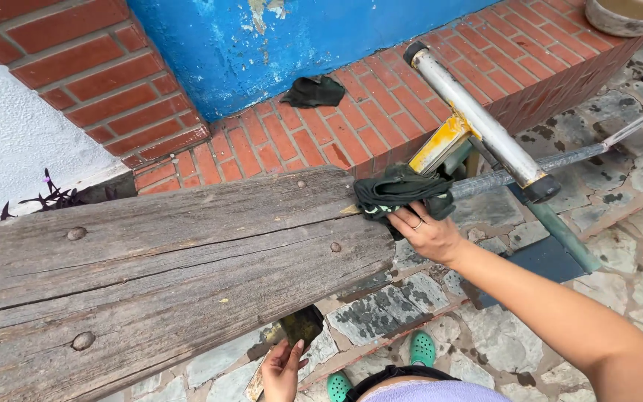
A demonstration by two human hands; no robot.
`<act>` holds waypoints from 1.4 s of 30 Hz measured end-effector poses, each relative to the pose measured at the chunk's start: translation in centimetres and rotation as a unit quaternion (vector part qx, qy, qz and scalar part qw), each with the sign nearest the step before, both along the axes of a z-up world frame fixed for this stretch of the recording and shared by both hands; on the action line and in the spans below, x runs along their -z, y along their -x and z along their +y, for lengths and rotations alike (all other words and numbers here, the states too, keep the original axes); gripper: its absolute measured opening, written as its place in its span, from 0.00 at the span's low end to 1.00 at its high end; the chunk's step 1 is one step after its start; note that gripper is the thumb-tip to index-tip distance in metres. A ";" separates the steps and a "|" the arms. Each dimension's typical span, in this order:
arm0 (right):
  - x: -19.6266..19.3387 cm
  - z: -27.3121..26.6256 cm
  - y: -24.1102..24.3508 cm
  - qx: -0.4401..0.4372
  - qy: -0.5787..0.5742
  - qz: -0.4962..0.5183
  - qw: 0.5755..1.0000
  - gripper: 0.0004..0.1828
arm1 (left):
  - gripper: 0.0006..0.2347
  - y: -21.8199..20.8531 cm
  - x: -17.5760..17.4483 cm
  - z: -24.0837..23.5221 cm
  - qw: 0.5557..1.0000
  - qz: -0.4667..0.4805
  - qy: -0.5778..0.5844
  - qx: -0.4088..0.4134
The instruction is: Sanding a metal frame and wooden plank with an abrasive pad and water.
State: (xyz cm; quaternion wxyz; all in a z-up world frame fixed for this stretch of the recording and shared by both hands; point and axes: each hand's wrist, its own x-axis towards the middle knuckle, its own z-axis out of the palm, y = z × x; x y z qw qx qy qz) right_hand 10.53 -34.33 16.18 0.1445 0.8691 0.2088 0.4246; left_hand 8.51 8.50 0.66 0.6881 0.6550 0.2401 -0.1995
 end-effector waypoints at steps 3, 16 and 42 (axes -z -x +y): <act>1.7 0.7 0.5 0.005 -0.030 0.008 1.000 0.18 | 0.26 -0.6 0.0 -1.1 0.998 -0.032 0.023 0.054; 19.1 -8.3 11.0 0.158 -0.106 0.453 0.871 0.30 | 0.28 -2.0 -1.3 -3.1 0.999 -0.006 -0.010 0.034; 26.4 -39.8 23.8 0.547 -0.625 -0.025 0.557 0.35 | 0.18 1.8 -5.3 -26.2 0.965 -0.033 0.103 0.240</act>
